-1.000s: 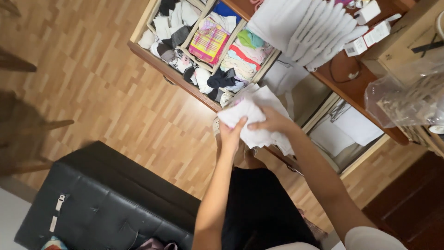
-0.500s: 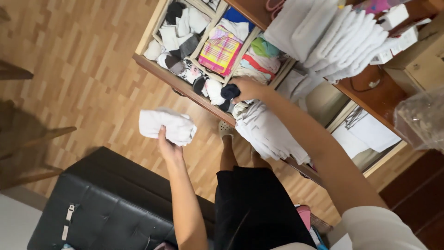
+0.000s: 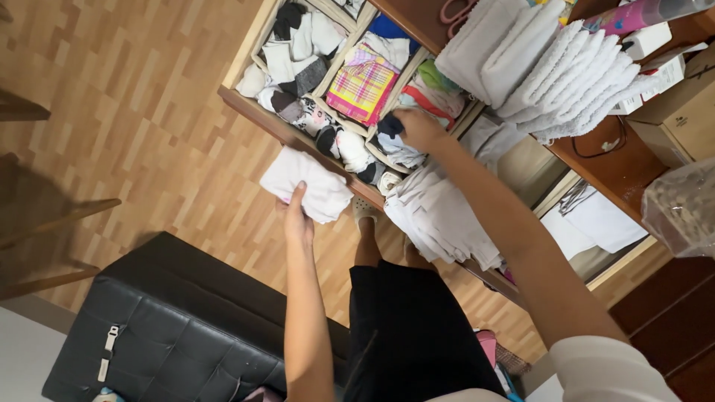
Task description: Fold laundry and organize it into a dresser drawer.
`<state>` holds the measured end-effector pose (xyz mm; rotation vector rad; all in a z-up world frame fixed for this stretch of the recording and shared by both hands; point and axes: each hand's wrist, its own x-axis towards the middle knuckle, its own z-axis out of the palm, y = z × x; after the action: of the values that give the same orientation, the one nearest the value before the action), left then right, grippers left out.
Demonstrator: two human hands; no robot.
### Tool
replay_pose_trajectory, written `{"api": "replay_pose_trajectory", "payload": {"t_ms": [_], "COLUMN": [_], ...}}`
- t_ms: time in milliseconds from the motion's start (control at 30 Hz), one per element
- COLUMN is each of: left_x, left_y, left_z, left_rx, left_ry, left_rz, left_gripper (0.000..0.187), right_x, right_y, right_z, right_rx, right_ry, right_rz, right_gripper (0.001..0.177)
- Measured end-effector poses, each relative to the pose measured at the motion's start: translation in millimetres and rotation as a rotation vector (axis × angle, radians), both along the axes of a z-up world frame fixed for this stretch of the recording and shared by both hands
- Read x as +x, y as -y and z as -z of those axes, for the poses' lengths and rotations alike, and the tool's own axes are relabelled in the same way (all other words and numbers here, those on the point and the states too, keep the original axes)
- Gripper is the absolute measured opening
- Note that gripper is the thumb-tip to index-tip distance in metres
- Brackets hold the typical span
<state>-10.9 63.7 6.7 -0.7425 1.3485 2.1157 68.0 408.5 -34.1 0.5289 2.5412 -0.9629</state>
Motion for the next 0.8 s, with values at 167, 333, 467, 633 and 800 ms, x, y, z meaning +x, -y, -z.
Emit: {"api": "replay_pose_trajectory", "payload": {"t_ms": [167,333,467,633,800], "left_x": [-3.6,0.1,6.4,-8.4,-30.4], "left_y": [-27.5,-52.8,-57.9,-83.5,-144.1], "left_z": [5.2,33.7,60.5,52.7,16.0], "left_rx": [-0.005,0.065,0.096,0.130,0.208], "left_ry": [-0.137,-0.063,-0.058,-0.057,-0.310], "left_rz": [0.121,0.108,0.162,0.237,0.560], "left_gripper": [0.056,0.056,0.049,0.047,0.037], "right_x": [0.3,14.4,12.7,31.7,39.6], "right_y": [8.4,21.8,20.9,29.5,23.3], "right_z": [11.6,-14.0,-47.3,12.4,35.4], "right_rx": [0.021,0.423,0.199,0.474,0.492], "right_ry": [-0.056,-0.144,-0.004,-0.124,-0.165], "right_rz": [-0.003,-0.384,-0.577,-0.587,-0.494], "right_gripper": [0.053,0.062,0.085,0.060,0.039]}}
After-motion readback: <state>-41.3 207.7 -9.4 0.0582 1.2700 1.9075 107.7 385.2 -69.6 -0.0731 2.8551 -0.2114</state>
